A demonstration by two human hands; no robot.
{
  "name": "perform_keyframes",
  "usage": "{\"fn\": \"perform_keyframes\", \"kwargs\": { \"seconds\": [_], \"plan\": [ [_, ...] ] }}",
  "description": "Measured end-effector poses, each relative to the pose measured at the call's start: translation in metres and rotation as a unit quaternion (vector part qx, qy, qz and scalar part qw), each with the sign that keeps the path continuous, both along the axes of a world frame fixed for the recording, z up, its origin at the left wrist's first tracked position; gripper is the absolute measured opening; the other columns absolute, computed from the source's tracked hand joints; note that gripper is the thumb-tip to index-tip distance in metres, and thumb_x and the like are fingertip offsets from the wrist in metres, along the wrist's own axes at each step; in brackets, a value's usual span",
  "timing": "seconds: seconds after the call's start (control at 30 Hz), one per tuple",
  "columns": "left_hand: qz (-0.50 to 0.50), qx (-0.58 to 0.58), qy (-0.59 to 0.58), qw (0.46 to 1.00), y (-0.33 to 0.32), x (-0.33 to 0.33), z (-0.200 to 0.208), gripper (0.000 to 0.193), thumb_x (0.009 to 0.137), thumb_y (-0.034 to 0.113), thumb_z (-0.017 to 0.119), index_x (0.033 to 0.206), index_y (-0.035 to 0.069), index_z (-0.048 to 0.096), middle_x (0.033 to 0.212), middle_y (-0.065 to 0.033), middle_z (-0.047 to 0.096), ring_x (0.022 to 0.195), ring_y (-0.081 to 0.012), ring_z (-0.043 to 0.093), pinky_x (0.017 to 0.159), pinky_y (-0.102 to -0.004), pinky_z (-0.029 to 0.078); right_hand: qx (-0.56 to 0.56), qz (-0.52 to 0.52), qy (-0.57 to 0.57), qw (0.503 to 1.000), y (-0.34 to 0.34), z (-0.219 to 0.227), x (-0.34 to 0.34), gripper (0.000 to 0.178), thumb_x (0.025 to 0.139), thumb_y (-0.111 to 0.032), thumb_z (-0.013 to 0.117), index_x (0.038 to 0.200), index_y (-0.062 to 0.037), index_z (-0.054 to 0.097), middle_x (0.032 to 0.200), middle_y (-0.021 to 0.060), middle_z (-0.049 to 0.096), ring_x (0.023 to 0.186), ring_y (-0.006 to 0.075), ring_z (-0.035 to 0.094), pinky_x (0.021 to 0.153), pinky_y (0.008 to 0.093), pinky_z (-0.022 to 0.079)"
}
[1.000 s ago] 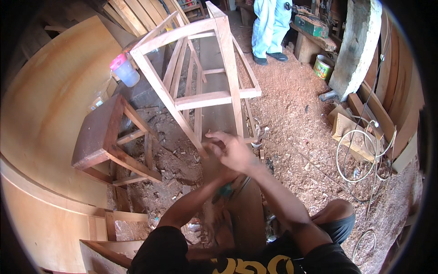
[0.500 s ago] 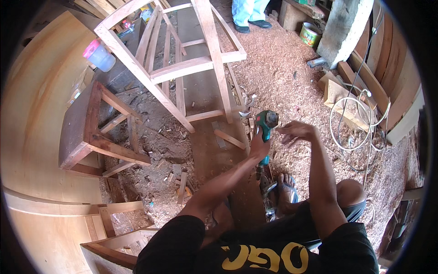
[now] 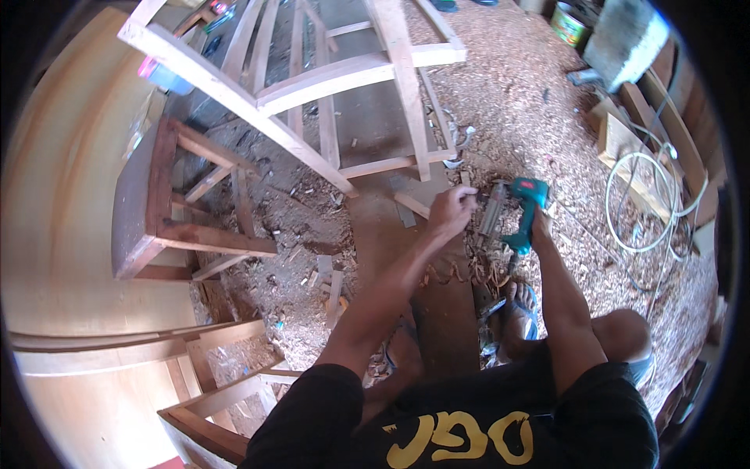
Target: The person assembles a wooden frame using a nail gun. They position wooden pieces, align them, and fasten them together with nails. The person adjusts the frame and continues nailing joints to complete the structure.
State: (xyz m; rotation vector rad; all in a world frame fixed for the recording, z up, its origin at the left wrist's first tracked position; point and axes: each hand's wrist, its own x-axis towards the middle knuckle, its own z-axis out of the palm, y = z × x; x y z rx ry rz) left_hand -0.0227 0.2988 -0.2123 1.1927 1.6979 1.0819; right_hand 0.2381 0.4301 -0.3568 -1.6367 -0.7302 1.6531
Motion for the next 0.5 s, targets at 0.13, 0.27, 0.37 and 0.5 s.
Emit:
{"fn": "perform_keyframes", "kwargs": {
  "seconds": [0.13,0.27,0.37,0.5],
  "plan": [
    [0.159,0.076,0.133,0.975,-0.048,-0.042,-0.043,0.017,0.088,0.010,0.062,0.104,0.004,0.064,0.092,-0.0153,0.070,0.085,-0.0319,0.068,0.076,-0.0399,0.053,0.030,-0.012,-0.191,0.981,-0.001,-0.047,0.019,0.052,0.097,-0.046,0.056,0.111,0.0020,0.068,0.086,0.0160,0.069,0.074,0.0280,0.067,0.070,0.0440,0.053],
    [0.201,0.001,0.145,0.969,-0.079,-0.055,-0.078,0.016,0.090,0.013,0.063,0.104,0.005,0.064,0.095,-0.0131,0.067,0.087,-0.0299,0.065,0.080,-0.0397,0.052,0.063,0.015,-0.404,0.912,-0.001,-0.044,0.014,0.072,0.091,-0.062,0.053,0.106,0.0059,0.070,0.093,0.0230,0.070,0.084,0.0345,0.067,0.079,0.0469,0.051],
    [0.143,-0.017,0.175,0.974,-0.096,-0.060,-0.081,0.019,0.090,0.014,0.063,0.107,0.006,0.063,0.099,-0.0138,0.067,0.089,-0.0301,0.065,0.080,-0.0401,0.051,-0.006,-0.029,-0.412,0.911,0.000,-0.018,0.000,0.078,0.086,-0.069,0.055,0.110,0.0037,0.066,0.101,0.0255,0.066,0.093,0.0371,0.063,0.084,0.0516,0.047],
    [0.048,-0.062,0.187,0.979,-0.136,-0.066,-0.072,0.020,0.090,0.016,0.061,0.108,0.006,0.062,0.102,-0.0163,0.066,0.093,-0.0343,0.064,0.083,-0.0429,0.050,0.194,-0.070,-0.547,0.812,-0.009,0.025,-0.016,0.056,0.089,-0.053,0.064,0.116,-0.0043,0.061,0.106,0.0203,0.058,0.099,0.0348,0.056,0.083,0.0456,0.046]
  ]
}}
